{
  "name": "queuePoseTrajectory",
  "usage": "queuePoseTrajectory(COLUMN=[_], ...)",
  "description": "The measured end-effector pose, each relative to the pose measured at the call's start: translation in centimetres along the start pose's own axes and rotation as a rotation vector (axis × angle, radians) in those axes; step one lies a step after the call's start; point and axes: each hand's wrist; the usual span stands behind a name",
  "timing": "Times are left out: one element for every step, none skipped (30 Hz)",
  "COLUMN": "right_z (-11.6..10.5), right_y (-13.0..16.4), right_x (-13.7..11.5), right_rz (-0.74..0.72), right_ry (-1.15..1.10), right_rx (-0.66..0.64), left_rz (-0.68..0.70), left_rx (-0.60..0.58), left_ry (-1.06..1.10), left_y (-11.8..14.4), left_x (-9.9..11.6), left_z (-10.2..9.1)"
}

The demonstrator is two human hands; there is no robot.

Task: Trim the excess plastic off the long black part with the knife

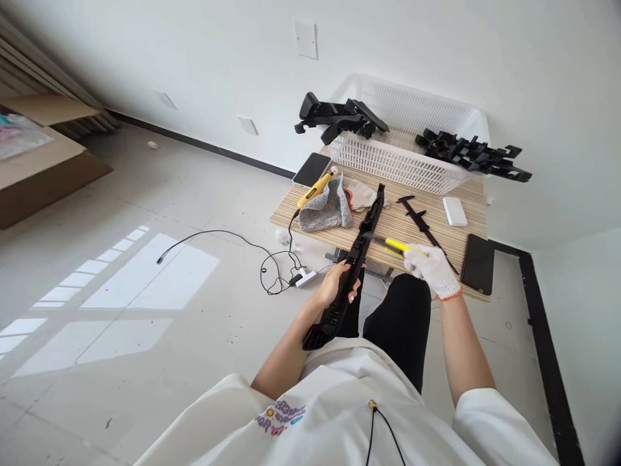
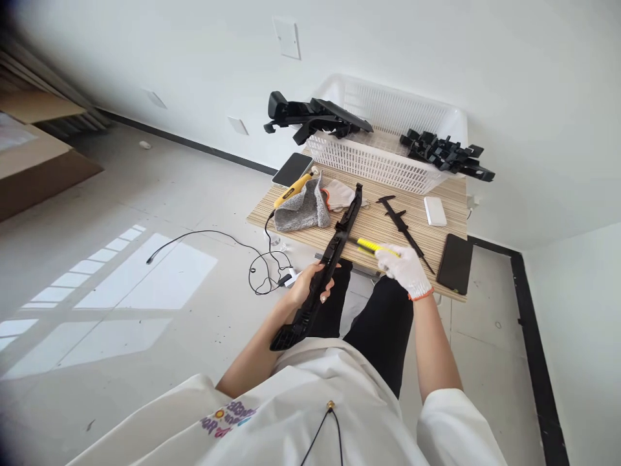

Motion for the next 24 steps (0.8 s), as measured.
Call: queuePoseTrajectory(right_z=[0.1,0.1,0.2,0.3,0.4,0.4,0.5,0.5,0.6,0.6,0.6,0.6,0.7,0.7,0.7,0.7,0.7,0.6,0.5,0.4,0.3,0.2,0.2,0.1], right_y=[0.0,-0.1,-0.1,-0.1,-0.1,-0.1,-0.1,-0.1,-0.1,-0.1,-0.1,-0.1,0.0,0.0,0.2,0.4,0.6,0.8,0.9,1.1,1.2,1.3,1.3,1.3], right_x=[0.0,-0.1,-0.2,-0.3,-0.4,-0.5,-0.7,-0.8,-0.9,-0.9,-0.9,-0.9,-0.8,-0.8,-0.7,-0.5,-0.4,-0.3,-0.2,-0.1,0.1,0.2,0.2,0.3], right_rz=[0.009,0.006,-0.006,-0.011,-0.005,0.011,0.025,0.028,0.021,0.016,0.017,0.026,0.035,0.034,0.021,0.009,0.007,0.017,0.033,0.049,0.061,0.065,0.065,0.065], right_ry=[0.012,0.006,-0.016,-0.037,-0.046,-0.041,-0.033,-0.032,-0.042,-0.052,-0.046,-0.028,-0.010,-0.003,-0.014,-0.031,-0.043,-0.038,-0.018,0.008,0.033,0.056,0.074,0.092], right_rx=[-0.010,0.004,0.038,0.063,0.060,0.034,0.007,0.000,0.019,0.043,0.051,0.038,0.017,0.008,0.021,0.038,0.043,0.030,0.004,-0.026,-0.047,-0.058,-0.062,-0.067], left_rz=[-0.005,-0.010,-0.014,-0.016,-0.019,-0.024,-0.030,-0.038,-0.043,-0.048,-0.049,-0.046,-0.042,-0.041,-0.040,-0.040,-0.039,-0.039,-0.037,-0.035,-0.034,-0.034,-0.034,-0.032], left_rx=[0.001,0.000,-0.003,-0.003,-0.001,0.002,0.009,0.015,0.021,0.025,0.026,0.027,0.026,0.027,0.030,0.034,0.038,0.038,0.037,0.034,0.031,0.030,0.029,0.028], left_ry=[0.007,0.013,0.020,0.026,0.034,0.040,0.045,0.049,0.052,0.055,0.057,0.058,0.057,0.055,0.055,0.057,0.060,0.061,0.061,0.060,0.057,0.053,0.050,0.047], left_y=[-0.1,-0.1,-0.2,-0.3,-0.3,-0.4,-0.4,-0.4,-0.4,-0.3,-0.3,-0.3,-0.3,-0.3,-0.3,-0.3,-0.4,-0.4,-0.4,-0.4,-0.5,-0.5,-0.5,-0.5], left_x=[-0.1,-0.2,-0.2,-0.3,-0.3,-0.3,-0.3,-0.2,-0.2,-0.1,-0.1,-0.1,0.0,-0.1,-0.1,-0.1,-0.1,-0.1,-0.1,-0.1,0.0,0.1,0.2,0.3], left_z=[0.0,-0.1,-0.1,-0.1,-0.1,-0.1,-0.1,0.0,0.0,0.1,0.1,0.2,0.2,0.2,0.2,0.2,0.2,0.2,0.3,0.3,0.4,0.5,0.5,0.6])
Point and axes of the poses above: each hand's wrist, its own y-axis away from the middle knuckle, its own z-axis out of the palm, x = y × z, and after that the axes turned 8 degrees about z, right-handed
